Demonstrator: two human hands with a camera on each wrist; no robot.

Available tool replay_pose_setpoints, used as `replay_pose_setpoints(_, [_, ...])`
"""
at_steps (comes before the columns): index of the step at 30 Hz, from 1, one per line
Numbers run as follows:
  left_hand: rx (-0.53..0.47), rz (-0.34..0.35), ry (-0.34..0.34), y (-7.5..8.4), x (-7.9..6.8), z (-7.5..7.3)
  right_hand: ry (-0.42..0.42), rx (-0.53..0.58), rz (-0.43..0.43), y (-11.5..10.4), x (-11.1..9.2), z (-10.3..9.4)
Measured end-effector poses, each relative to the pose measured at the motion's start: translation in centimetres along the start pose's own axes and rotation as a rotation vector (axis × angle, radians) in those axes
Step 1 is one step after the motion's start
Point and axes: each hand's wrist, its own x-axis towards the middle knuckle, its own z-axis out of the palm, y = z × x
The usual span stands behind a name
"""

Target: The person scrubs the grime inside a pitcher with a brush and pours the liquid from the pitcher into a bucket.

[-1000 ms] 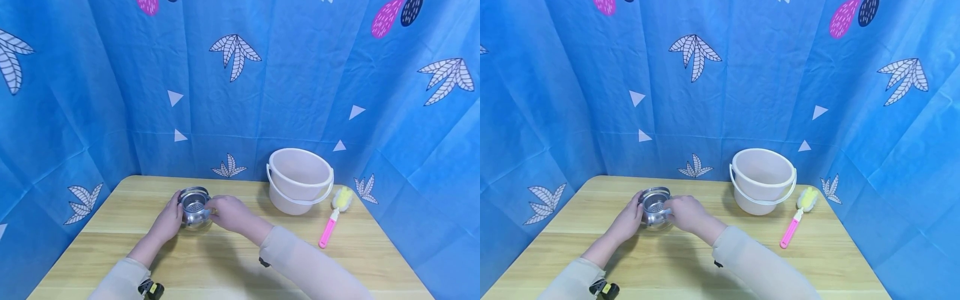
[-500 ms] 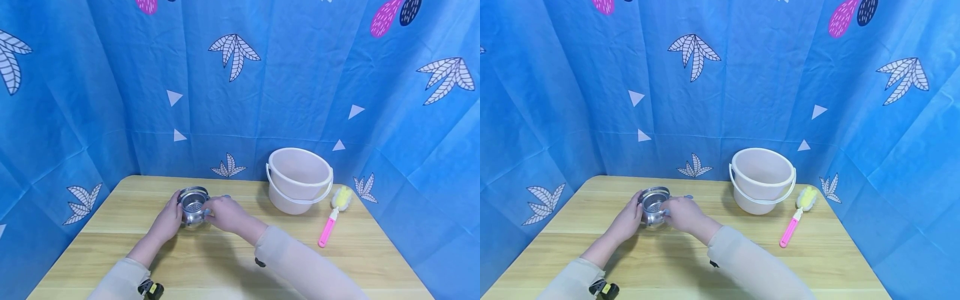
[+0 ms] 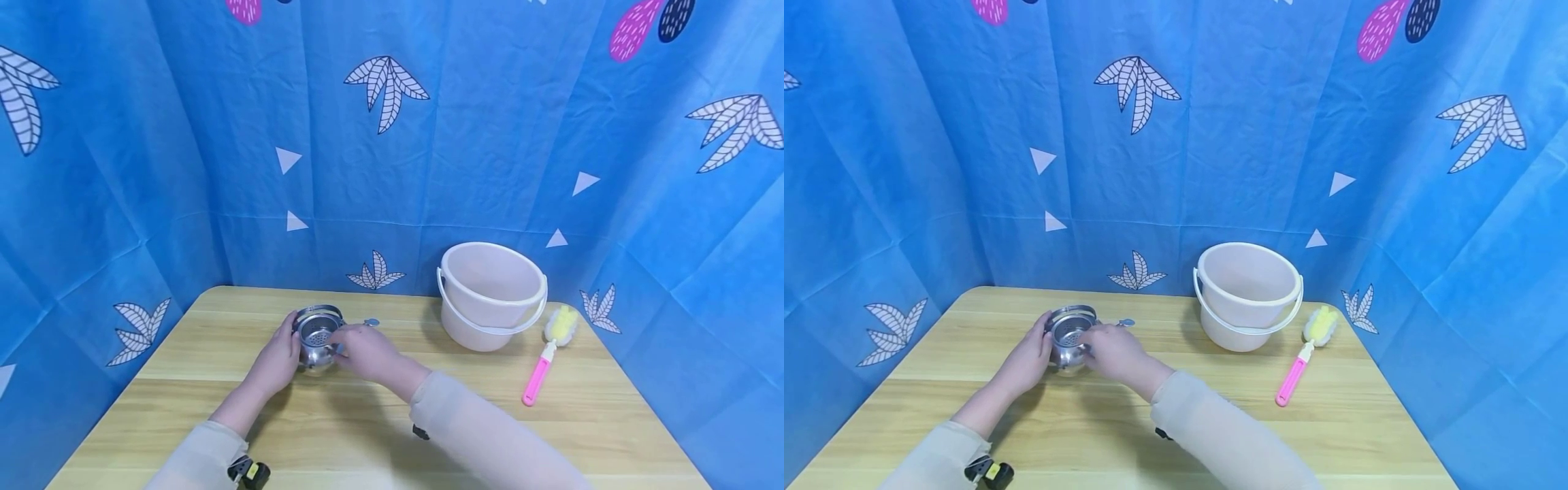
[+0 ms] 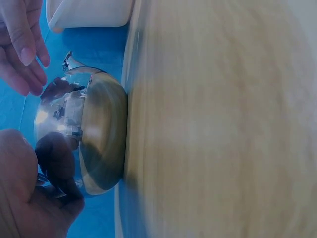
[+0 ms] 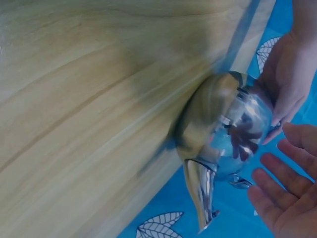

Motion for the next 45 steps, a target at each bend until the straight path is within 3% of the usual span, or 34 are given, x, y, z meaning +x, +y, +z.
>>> replay_pose_setpoints(29, [-0.008,0.005,0.007,-0.3,0.0,0.2,0.006,-0.098,0.017,-0.9,0.8,1.6])
replay_pose_setpoints(45, [-0.015,0.009,0.005,-0.5,0.2,0.2,0.004,-0.091,0.048,-1.4,1.6,2.2])
